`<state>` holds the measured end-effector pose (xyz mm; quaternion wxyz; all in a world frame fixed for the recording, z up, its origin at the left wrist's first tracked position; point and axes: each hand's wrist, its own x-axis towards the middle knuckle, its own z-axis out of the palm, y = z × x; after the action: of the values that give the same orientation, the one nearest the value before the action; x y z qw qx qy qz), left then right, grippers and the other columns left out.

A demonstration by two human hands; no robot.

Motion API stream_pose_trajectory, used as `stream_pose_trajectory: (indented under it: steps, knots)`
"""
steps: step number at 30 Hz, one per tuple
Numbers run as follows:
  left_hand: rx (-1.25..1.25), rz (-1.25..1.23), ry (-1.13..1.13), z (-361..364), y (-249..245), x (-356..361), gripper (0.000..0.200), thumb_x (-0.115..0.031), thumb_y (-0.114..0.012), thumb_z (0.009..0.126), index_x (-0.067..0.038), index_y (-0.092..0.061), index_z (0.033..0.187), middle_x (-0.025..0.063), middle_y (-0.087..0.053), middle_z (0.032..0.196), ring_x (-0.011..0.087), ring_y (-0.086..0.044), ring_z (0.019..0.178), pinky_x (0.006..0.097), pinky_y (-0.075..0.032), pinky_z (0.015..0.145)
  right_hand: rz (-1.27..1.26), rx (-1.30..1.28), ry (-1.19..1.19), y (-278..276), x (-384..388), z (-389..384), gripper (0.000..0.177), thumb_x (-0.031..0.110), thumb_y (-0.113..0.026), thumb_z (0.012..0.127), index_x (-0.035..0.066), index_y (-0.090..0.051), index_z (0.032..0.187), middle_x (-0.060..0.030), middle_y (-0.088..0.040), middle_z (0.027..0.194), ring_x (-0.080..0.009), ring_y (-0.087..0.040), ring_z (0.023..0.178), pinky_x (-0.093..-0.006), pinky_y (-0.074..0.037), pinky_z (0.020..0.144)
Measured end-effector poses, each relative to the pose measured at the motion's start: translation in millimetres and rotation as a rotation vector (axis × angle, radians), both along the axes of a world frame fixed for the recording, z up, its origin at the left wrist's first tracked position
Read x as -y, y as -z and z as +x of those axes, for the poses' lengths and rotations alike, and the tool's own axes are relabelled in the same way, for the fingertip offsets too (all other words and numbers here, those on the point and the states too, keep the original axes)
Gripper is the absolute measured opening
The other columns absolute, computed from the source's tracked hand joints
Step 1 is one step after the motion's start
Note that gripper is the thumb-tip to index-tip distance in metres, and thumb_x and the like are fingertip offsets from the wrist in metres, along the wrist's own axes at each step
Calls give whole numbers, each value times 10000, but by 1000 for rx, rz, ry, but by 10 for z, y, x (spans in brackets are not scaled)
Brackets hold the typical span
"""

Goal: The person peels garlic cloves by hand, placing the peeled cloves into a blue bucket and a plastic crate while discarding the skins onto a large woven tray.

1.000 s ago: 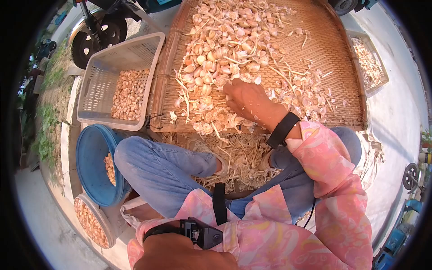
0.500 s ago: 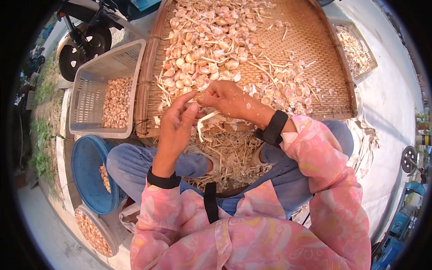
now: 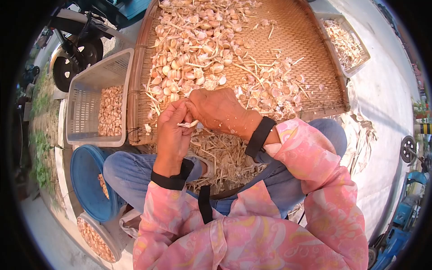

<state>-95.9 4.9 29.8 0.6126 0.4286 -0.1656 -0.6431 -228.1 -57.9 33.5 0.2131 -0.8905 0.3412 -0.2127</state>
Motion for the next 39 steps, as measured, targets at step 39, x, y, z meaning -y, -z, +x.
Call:
stream_pose_trajectory:
  steps: [39]
  knots:
    - [-810, -536, 497, -219, -1796, -824, 170, -92, -542, 898, 60, -559, 822, 107, -572, 724, 208, -549, 608, 277, -428, 525, 440, 168, 103, 281, 403, -121, 122, 108, -610, 807, 21, -582, 888, -107, -576, 758, -223, -558, 656, -322, -443, 609]
